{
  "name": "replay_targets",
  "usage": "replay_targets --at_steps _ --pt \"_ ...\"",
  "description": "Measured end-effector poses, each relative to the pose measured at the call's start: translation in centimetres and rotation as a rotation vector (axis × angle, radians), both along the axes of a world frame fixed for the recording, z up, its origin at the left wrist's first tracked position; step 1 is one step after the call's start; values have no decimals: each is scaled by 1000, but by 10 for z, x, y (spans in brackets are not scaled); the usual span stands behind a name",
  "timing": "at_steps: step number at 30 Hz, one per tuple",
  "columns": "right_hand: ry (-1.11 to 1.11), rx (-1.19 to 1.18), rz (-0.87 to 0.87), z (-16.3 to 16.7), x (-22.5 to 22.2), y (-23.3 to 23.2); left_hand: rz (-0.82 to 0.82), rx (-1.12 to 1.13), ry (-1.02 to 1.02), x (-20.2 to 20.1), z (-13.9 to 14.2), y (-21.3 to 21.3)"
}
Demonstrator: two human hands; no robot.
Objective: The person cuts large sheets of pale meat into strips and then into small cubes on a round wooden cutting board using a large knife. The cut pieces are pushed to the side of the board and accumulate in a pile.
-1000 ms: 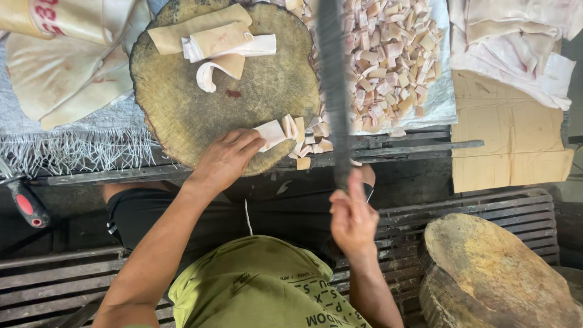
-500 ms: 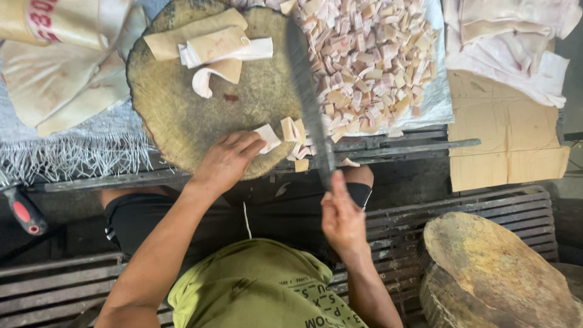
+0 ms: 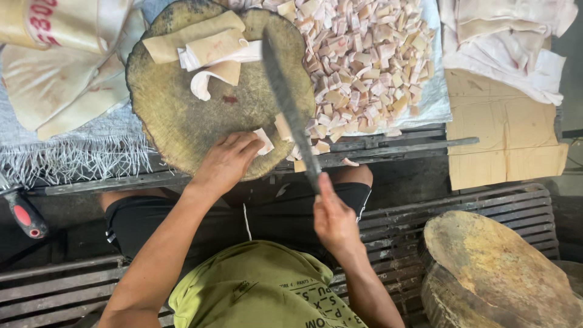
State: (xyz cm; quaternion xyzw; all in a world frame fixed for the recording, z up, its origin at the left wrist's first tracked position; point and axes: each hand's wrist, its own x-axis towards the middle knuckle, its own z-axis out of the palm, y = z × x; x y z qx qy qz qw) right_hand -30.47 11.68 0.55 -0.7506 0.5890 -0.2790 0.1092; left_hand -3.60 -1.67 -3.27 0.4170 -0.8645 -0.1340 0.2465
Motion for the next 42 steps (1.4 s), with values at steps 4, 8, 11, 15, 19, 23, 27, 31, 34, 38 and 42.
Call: replay_targets --at_steps 4,8,11,15,19,23,27,31,34,38,42 --pt "-382 -258 -11 10 -5 9 36 105 94 4 0 2" --pt "-118 120 46 -8 18 10 86 129 124 10 7 6" --pt "69 259 35 -16 27 9 55 79 60 10 13 11" --pt "-153 286 -41 -13 18 -1 41 45 -14 1 14 8" --pt "-221 288 -109 -3 6 2 141 -1 67 6 10 -2" --pt "-132 208 87 -2 -6 15 551 -153 164 30 10 -27" --pt "25 252 166 -20 -26 0 672 -159 261 42 17 -57" --pt "193 115 -110 -40 -50 -46 697 -5 171 25 21 -74" --pt "53 142 -295 -44 -61 -65 671 -5 192 16 24 -78" --pt "-248 219 -327 -41 -61 -56 563 70 386 12 30 -77" --pt "-602 280 -248 -45 -43 -45 524 552 578 2 42 -72"
